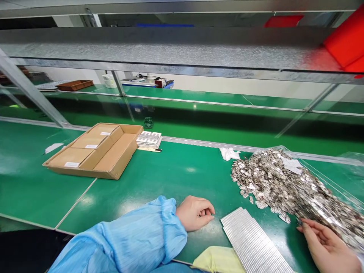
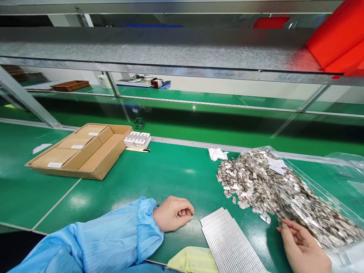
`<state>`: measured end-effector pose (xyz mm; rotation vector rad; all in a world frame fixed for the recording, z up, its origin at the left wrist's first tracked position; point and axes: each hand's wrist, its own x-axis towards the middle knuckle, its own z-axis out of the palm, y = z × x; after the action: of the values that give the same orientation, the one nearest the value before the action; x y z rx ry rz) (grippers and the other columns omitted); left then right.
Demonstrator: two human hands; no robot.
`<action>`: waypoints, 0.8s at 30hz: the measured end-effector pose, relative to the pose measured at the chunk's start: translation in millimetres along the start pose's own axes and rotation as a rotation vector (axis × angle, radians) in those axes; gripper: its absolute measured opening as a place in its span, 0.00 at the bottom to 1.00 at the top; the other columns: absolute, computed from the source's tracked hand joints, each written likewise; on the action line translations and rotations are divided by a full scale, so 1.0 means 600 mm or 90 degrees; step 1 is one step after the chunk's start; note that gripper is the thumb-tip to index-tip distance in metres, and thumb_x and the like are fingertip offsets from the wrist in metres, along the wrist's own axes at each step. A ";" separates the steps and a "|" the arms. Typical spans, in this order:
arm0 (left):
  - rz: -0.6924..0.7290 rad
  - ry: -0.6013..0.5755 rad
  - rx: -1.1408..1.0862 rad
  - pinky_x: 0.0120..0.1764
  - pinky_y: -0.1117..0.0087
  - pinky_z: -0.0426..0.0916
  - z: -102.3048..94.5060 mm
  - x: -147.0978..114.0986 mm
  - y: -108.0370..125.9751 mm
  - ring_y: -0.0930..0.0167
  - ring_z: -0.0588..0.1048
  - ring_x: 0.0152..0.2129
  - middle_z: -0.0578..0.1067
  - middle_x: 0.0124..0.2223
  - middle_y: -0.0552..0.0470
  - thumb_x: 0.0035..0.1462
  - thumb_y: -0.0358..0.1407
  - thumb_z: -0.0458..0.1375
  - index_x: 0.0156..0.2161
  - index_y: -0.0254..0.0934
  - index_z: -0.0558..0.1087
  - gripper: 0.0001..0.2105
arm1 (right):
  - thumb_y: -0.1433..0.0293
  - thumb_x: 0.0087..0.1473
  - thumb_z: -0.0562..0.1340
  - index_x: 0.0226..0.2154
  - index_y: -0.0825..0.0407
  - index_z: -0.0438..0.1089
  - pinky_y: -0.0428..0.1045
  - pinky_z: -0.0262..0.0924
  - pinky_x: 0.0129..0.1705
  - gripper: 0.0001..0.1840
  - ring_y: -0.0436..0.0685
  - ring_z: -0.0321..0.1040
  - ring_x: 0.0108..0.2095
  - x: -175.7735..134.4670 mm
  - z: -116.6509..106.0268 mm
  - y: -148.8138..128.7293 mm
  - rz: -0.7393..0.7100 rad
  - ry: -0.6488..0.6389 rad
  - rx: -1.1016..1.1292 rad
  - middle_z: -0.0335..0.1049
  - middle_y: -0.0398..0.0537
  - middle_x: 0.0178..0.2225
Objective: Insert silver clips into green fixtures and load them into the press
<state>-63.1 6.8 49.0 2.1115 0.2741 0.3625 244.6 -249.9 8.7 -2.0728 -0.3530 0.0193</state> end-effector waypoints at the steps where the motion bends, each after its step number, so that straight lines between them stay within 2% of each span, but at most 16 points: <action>1: 0.004 -0.005 0.000 0.27 0.78 0.64 0.002 -0.002 0.002 0.76 0.70 0.23 0.76 0.29 0.53 0.51 0.30 0.59 0.34 0.36 0.76 0.05 | 0.50 0.37 0.64 0.34 0.43 0.71 0.57 0.71 0.33 0.21 0.68 0.74 0.34 -0.008 -0.001 -0.012 0.000 -0.009 -0.006 0.74 0.55 0.30; 4: 0.003 -0.003 0.009 0.27 0.77 0.63 0.005 -0.006 0.009 0.75 0.69 0.23 0.74 0.29 0.51 0.54 0.29 0.55 0.35 0.34 0.75 0.07 | 0.47 0.37 0.60 0.32 0.48 0.69 0.57 0.70 0.32 0.25 0.66 0.73 0.30 -0.024 0.001 -0.044 -0.033 -0.040 0.012 0.72 0.52 0.25; 6: -0.034 0.002 0.002 0.26 0.77 0.63 -0.003 -0.008 0.017 0.75 0.69 0.22 0.73 0.27 0.52 0.56 0.31 0.54 0.34 0.35 0.74 0.07 | 0.48 0.41 0.59 0.33 0.50 0.70 0.53 0.69 0.30 0.25 0.62 0.72 0.29 -0.024 0.004 -0.048 -0.067 -0.027 0.025 0.72 0.50 0.26; 9: -0.056 0.017 -0.020 0.24 0.77 0.64 -0.051 -0.015 0.049 0.75 0.69 0.21 0.73 0.25 0.54 0.58 0.34 0.53 0.33 0.36 0.74 0.08 | 0.49 0.45 0.61 0.36 0.51 0.70 0.49 0.68 0.30 0.24 0.60 0.73 0.30 -0.024 0.001 -0.027 -0.085 -0.013 0.010 0.71 0.48 0.26; 12: 0.022 0.094 0.085 0.29 0.77 0.67 -0.154 -0.008 0.082 0.74 0.72 0.24 0.76 0.29 0.55 0.59 0.36 0.53 0.34 0.38 0.74 0.08 | 0.49 0.44 0.62 0.37 0.51 0.71 0.48 0.68 0.30 0.25 0.61 0.73 0.32 -0.016 -0.006 0.004 -0.075 -0.023 -0.001 0.72 0.47 0.28; 15: 0.048 0.219 0.296 0.37 0.74 0.69 -0.303 0.022 0.072 0.72 0.75 0.31 0.78 0.36 0.54 0.59 0.39 0.55 0.38 0.39 0.75 0.09 | 0.48 0.42 0.63 0.38 0.49 0.72 0.48 0.69 0.29 0.26 0.62 0.74 0.33 -0.003 -0.011 0.022 -0.056 -0.040 0.000 0.74 0.47 0.30; 16: 0.030 0.273 0.379 0.41 0.72 0.69 -0.357 0.034 0.055 0.70 0.75 0.33 0.78 0.37 0.54 0.58 0.40 0.55 0.38 0.38 0.75 0.10 | 0.48 0.40 0.64 0.37 0.49 0.72 0.48 0.70 0.29 0.26 0.62 0.74 0.34 -0.001 -0.012 0.024 -0.049 -0.040 0.001 0.74 0.47 0.30; 18: -0.095 0.337 0.505 0.47 0.68 0.68 -0.461 0.057 0.009 0.68 0.75 0.39 0.77 0.40 0.54 0.59 0.39 0.54 0.43 0.35 0.74 0.12 | 0.48 0.38 0.65 0.36 0.48 0.73 0.48 0.70 0.28 0.26 0.63 0.74 0.33 0.001 -0.015 0.025 -0.031 -0.038 0.002 0.74 0.48 0.30; 19: -0.176 0.372 0.528 0.48 0.67 0.68 -0.506 0.066 -0.017 0.69 0.75 0.38 0.76 0.39 0.55 0.59 0.38 0.54 0.44 0.33 0.74 0.12 | 0.48 0.37 0.65 0.35 0.48 0.73 0.48 0.71 0.28 0.26 0.64 0.74 0.33 0.002 -0.016 0.025 -0.022 -0.038 0.002 0.74 0.48 0.30; 20: -0.217 0.392 0.532 0.47 0.64 0.68 -0.546 0.074 -0.043 0.68 0.75 0.37 0.76 0.37 0.55 0.59 0.37 0.55 0.43 0.30 0.73 0.12 | 0.48 0.36 0.65 0.35 0.48 0.74 0.48 0.71 0.28 0.26 0.64 0.74 0.33 0.004 -0.016 0.024 -0.014 -0.038 -0.001 0.74 0.49 0.29; 22: -0.265 0.432 0.532 0.47 0.58 0.69 -0.601 0.086 -0.086 0.67 0.74 0.37 0.74 0.33 0.55 0.58 0.35 0.56 0.41 0.26 0.72 0.11 | 0.49 0.35 0.65 0.34 0.48 0.74 0.49 0.71 0.28 0.26 0.65 0.75 0.33 0.010 -0.017 0.019 -0.003 -0.025 -0.013 0.75 0.49 0.29; 24: -0.247 0.458 0.514 0.46 0.57 0.70 -0.615 0.110 -0.112 0.66 0.74 0.38 0.75 0.36 0.53 0.59 0.35 0.58 0.41 0.27 0.72 0.10 | 0.49 0.35 0.64 0.33 0.48 0.75 0.49 0.70 0.26 0.25 0.65 0.75 0.31 0.006 -0.017 0.003 -0.011 -0.001 -0.033 0.74 0.49 0.27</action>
<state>-138.4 352.3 190.8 2.5275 1.4245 0.8759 250.3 -258.1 12.7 -2.1206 -0.3759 0.0021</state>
